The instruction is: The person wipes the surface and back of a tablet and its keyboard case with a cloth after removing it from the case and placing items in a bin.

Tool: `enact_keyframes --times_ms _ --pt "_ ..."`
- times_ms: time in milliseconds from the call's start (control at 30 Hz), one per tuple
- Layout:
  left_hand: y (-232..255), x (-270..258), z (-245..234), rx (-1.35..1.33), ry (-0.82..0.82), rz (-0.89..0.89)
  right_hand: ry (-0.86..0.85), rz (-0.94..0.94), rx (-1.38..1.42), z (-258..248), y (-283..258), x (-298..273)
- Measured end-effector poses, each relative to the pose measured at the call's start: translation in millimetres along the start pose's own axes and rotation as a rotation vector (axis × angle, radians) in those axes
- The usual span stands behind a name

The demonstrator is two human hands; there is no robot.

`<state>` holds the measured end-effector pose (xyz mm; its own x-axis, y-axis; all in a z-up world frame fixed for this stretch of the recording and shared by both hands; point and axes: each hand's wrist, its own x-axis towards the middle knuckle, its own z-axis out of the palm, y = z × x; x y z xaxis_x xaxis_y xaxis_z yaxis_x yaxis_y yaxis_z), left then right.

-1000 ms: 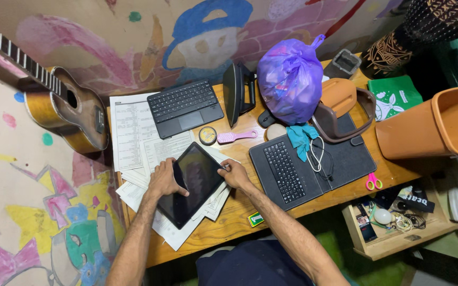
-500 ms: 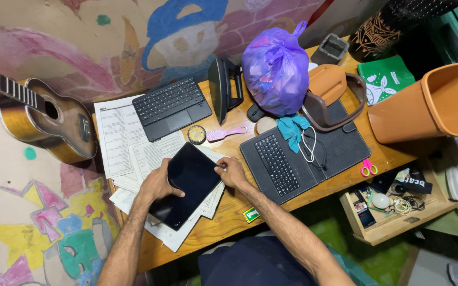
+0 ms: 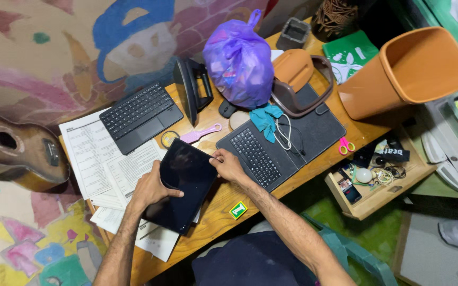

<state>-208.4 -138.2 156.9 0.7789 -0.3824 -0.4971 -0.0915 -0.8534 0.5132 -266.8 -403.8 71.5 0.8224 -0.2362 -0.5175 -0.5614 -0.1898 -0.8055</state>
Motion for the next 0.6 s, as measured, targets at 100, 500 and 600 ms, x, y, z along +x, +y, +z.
enact_keyframes --times_ms 100,500,600 --pt "25.6 8.0 1.8 -0.001 -0.005 0.028 0.055 -0.054 0.053 -26.8 -16.7 -12.7" --pt "104.7 25.8 27.5 -0.424 -0.077 0.186 0.307 -0.111 0.048 -115.8 -6.9 -33.1" --pt "113.2 30.6 37.8 -0.487 -0.125 0.152 0.305 -0.107 0.059 -134.0 -3.1 -36.7"
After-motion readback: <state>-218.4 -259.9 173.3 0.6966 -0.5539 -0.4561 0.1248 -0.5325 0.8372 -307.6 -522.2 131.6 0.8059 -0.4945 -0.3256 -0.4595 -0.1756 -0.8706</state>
